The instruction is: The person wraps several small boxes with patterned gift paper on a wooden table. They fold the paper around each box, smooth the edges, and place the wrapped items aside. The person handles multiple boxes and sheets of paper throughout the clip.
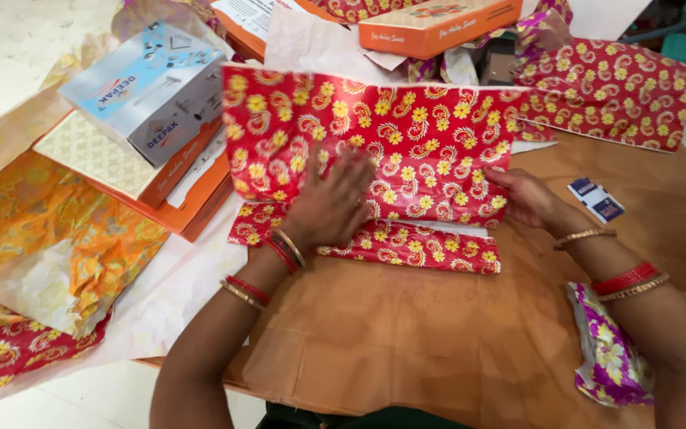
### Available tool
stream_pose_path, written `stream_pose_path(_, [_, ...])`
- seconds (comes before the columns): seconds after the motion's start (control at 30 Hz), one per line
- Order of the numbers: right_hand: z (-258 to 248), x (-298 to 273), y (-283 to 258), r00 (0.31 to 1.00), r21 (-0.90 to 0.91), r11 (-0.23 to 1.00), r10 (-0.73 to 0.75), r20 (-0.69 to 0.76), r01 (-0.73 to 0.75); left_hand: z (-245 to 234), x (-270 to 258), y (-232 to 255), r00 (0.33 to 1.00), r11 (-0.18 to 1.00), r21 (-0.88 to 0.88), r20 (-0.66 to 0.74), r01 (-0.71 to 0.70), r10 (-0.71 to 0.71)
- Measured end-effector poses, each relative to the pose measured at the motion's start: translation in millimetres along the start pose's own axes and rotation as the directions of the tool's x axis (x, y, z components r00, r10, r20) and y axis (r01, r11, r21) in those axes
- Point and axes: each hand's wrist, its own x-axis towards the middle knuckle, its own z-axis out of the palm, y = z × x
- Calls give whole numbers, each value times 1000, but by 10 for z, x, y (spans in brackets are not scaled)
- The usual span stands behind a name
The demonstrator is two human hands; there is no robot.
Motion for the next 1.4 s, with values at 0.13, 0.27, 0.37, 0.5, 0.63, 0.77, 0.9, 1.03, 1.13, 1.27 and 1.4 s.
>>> stream_pose_path(0.13, [-18,-73,14,1000,46,999,-21,7,20,125,-40,-367,934,928,-114,102,354,-344])
stream_pose_path(0.27, [-55,-101,21,998,24,998,-58,29,57,298,-93,-443,857,841,-208,258,500,-446])
stream_pose_path(0.37, [-26,-81,60,1000,14,1000,-15,-1,15,330,-128,-461,833,829,-178,291,531,-471])
stream_pose_path(0.5, [-14,-45,159,996,-16,997,-75,-49,75,235,-97,-282,932,933,27,52,358,-359])
stream_pose_path(0.63, [-76,30,222,990,-12,993,-121,-66,120,146,45,119,993,977,-199,104,76,-56])
stream_pose_path(0.77, [-101,60,320,969,-26,981,-192,-158,190,164,252,194,968,958,-248,236,142,-83])
stream_pose_path(0.9, [-90,31,427,950,-39,967,-256,-179,253,209,340,137,926,952,-222,358,211,-121])
stream_pose_path(1.03, [-100,60,461,947,-120,977,-201,-249,176,327,457,-52,904,921,-261,390,288,-172])
stream_pose_path(1.13, [-48,25,374,951,-175,969,-213,-224,175,445,585,-239,883,884,-285,403,371,-240])
stream_pose_path(1.27, [252,-314,73,915,-643,766,-271,-299,16,532,716,-323,814,857,-197,468,477,-345])
stream_pose_path(1.4, [824,-871,-263,505,-975,-221,-840,199,17,582,782,-317,843,872,-194,416,449,-341])
